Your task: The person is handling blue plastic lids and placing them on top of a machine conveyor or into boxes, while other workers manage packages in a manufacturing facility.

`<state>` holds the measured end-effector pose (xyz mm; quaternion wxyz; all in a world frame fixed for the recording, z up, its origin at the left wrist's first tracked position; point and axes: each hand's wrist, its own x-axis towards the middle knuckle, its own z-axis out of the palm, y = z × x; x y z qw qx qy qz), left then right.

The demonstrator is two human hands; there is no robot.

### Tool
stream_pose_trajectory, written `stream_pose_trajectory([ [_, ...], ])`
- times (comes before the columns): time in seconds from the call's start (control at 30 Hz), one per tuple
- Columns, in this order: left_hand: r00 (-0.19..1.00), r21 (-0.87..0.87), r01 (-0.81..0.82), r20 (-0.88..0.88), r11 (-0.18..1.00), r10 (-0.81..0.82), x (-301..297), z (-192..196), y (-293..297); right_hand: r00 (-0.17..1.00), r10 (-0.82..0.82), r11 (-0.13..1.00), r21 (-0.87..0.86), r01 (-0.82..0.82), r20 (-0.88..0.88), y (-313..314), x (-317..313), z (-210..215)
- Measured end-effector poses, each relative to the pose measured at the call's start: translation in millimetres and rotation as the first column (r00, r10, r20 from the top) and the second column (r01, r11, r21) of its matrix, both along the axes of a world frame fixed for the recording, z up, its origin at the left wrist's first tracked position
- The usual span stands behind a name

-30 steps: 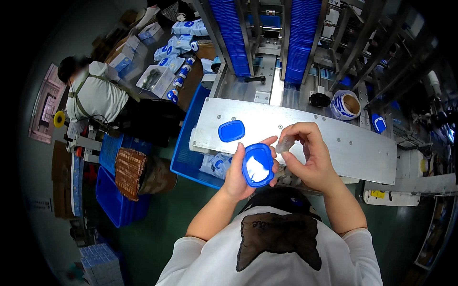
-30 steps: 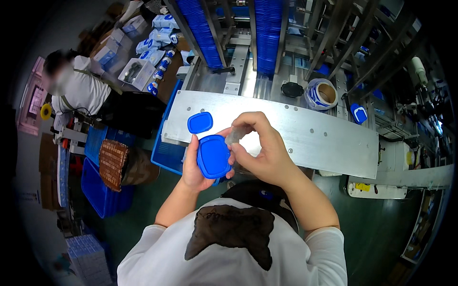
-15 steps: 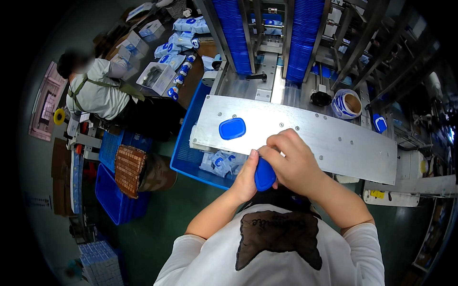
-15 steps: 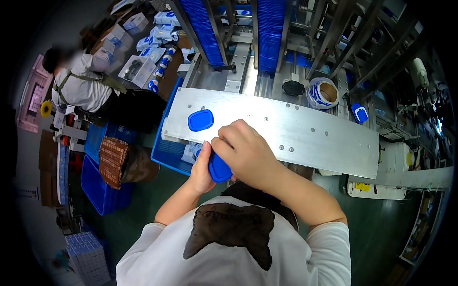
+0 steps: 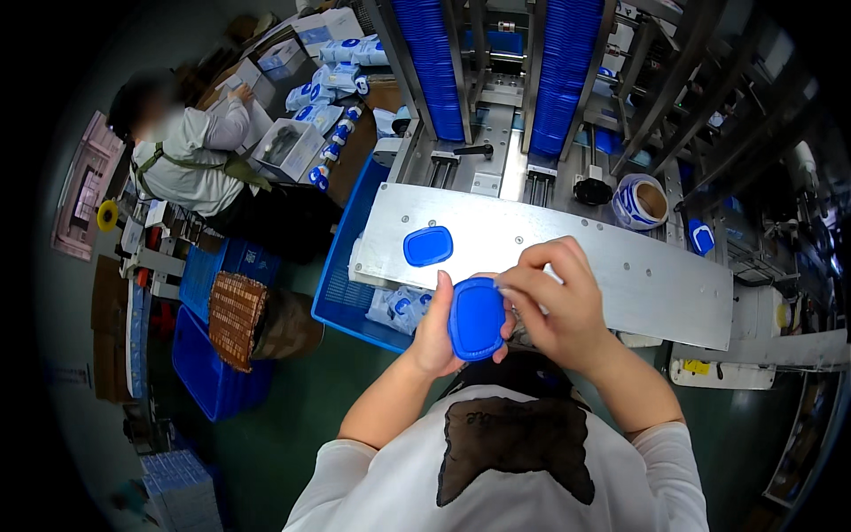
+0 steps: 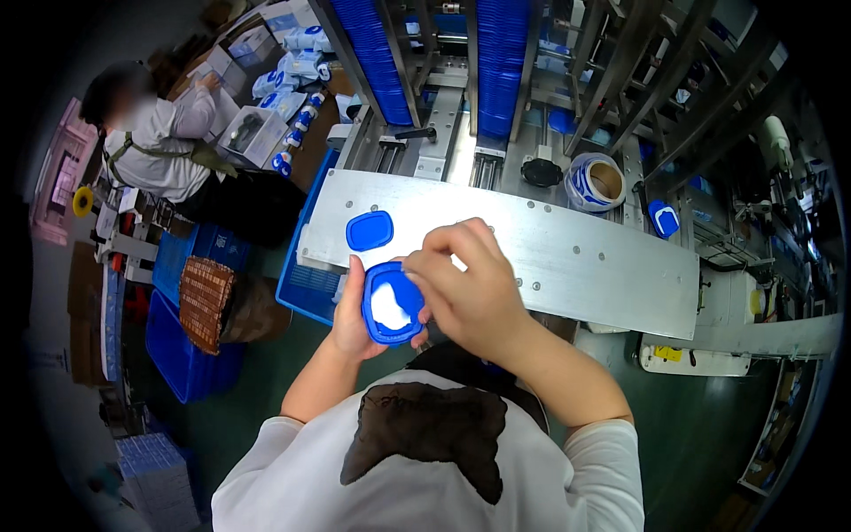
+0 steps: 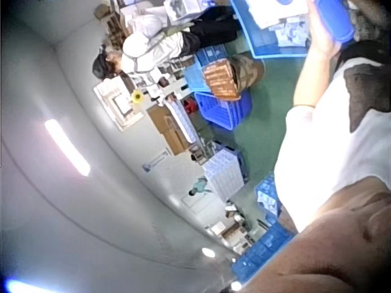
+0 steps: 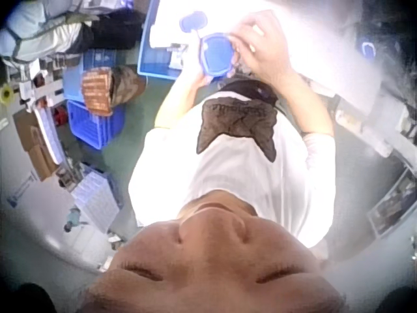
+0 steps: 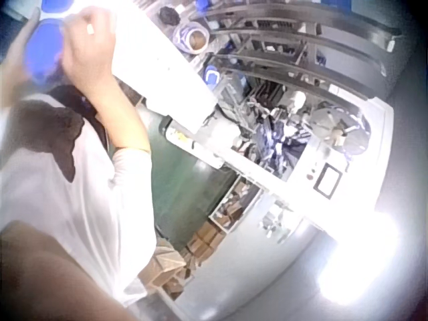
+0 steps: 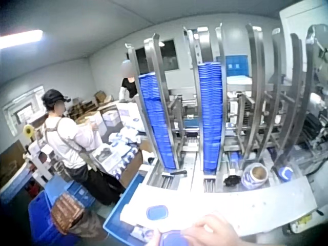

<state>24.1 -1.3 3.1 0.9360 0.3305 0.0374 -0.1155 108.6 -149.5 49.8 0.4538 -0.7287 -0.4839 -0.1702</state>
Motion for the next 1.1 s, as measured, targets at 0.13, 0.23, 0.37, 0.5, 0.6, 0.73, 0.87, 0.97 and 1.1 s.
stream_pose_trajectory([
  [0.13, 1.0, 0.192, 0.013, -0.002, 0.981, -0.013, -3.3, -0.4, -4.9, 0.996, 0.019, 0.999, -0.049, -0.014, 0.09, 10.5, -3.8, -9.3],
  [0.23, 0.991, 0.515, -0.114, 0.124, 0.849, 0.058, -1.5, -2.2, -9.1, 0.989, 0.028, 0.997, -0.076, -0.017, 0.142, 15.5, -4.5, -17.4],
  [0.37, 0.987, 0.516, -0.138, 0.139, 0.845, 0.076, -2.2, -12.3, -6.2, 0.993, 0.036, 0.994, -0.111, -0.024, 0.114, 6.8, -5.1, -14.3],
  [0.5, 0.965, 0.343, -0.25, 0.014, 0.905, 0.262, -3.3, -31.5, 22.3, 0.939, -0.34, 0.934, 0.102, 0.343, -0.043, -29.6, -5.7, 13.4],
  [0.6, 0.99, 0.022, -0.139, -0.003, 0.99, 0.139, -4.2, -19.4, 11.1, 0.985, -0.099, 0.991, 0.07, 0.11, -0.144, -22.9, 4.1, 17.7],
  [0.73, 0.994, -0.043, 0.003, 0.112, 0.999, 0.002, 0.9, -11.3, 3.8, 0.993, 0.038, 0.999, 0.034, -0.034, -0.112, 2.4, -1.9, -2.3],
  [0.87, 0.998, 0.278, -0.065, 0.015, 0.958, 0.064, -0.3, -5.0, -9.2, 0.999, 0.03, 1.0, 0.006, -0.03, -0.03, 19.5, -6.6, -11.6],
  [0.97, 0.975, 0.548, -0.177, 0.213, 0.818, 0.068, 0.1, -4.2, -8.5, 0.998, 0.049, 0.999, -0.005, -0.049, 0.033, 21.7, -6.4, -13.9],
  [1.1, 0.985, 0.546, -0.104, 0.174, 0.831, 0.009, -10.0, 0.9, -6.4, 0.994, 0.04, 0.999, -0.024, -0.038, 0.1, 7.3, 0.2, -10.9],
])
